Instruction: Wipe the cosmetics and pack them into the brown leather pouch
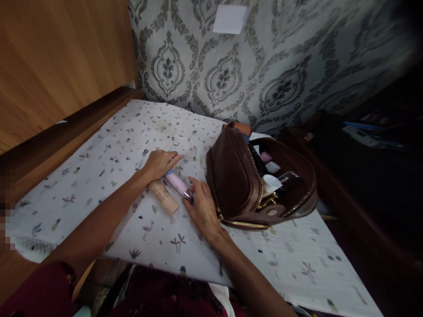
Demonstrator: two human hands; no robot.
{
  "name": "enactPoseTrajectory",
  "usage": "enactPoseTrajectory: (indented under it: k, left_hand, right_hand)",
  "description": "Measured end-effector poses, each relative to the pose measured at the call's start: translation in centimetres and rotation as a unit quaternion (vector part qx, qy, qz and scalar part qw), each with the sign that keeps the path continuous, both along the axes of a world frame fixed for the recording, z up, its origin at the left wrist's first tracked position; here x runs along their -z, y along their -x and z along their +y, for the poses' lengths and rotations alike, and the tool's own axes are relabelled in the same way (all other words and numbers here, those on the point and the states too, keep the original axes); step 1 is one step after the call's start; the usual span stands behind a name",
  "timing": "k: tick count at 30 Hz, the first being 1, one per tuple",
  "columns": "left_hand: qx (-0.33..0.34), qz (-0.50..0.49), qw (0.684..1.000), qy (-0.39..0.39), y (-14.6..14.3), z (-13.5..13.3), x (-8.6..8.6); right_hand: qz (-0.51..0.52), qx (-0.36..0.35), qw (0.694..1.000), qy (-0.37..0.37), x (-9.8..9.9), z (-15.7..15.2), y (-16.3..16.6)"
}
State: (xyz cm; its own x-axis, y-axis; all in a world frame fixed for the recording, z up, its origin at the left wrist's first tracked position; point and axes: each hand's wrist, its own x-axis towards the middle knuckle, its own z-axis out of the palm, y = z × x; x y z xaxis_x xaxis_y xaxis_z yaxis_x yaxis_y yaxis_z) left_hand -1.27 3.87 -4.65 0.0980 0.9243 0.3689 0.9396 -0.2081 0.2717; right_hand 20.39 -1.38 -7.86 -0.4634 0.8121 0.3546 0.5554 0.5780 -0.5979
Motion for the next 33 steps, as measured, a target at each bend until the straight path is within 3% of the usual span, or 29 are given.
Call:
enactPoseTrajectory:
  k: [9,20,33]
  left_hand:
    - [-0.016,-0.006,1.000,-0.001,0.08,-0.06,-0.18]
    - [-0.014,0.020,1.000,-0.003,0.07,-0.02,-0.17]
    - [-0.013,0.023,1.000,-0.006,0.25,-0.06,-0.21]
  right_hand:
    - [0.003,0.031,0.999,0.016,0.27,-0.09,0.04]
    - [-0.003,-0.004,1.000,0.002,0.30,0.14,-0.15]
    - [-0.002,0.005,1.000,0.014,0.49,0.13,-0.01]
